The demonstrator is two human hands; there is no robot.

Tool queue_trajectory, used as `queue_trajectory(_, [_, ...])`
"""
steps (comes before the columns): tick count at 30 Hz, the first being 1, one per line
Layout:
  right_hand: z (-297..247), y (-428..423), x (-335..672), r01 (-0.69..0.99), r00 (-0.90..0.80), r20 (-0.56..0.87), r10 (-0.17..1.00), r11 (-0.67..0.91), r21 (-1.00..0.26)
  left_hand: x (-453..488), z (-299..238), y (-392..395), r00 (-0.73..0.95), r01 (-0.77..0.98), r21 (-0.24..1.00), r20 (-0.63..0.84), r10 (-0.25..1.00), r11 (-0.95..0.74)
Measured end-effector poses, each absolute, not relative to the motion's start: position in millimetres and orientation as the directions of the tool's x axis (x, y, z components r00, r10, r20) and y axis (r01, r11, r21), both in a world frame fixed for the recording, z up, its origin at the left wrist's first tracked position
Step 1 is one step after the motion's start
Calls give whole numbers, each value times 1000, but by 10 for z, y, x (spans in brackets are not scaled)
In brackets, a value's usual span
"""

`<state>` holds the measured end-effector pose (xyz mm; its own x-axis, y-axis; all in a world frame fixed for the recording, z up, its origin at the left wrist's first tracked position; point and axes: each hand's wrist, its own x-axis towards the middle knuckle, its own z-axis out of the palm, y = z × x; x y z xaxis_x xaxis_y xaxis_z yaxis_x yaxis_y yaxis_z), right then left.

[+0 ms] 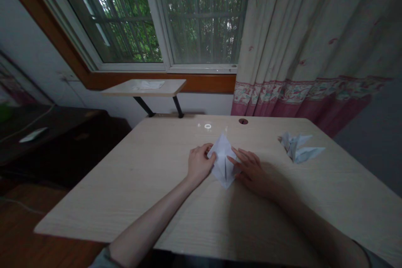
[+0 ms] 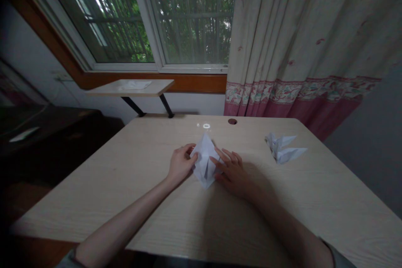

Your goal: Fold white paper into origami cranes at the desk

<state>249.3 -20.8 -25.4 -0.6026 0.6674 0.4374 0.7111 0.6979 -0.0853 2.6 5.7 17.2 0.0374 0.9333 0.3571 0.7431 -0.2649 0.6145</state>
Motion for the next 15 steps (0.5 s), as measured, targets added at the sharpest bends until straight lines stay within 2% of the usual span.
queue_trajectory(6, [-220,-209,2499,689,-630,413,658,719,-94,16,240,29,103,847,468,324,941,-254])
queue_trajectory(15, [-177,-230,2494,675,-643,402,652,730,-104,4,206,3,156,877,376,365,918,-299])
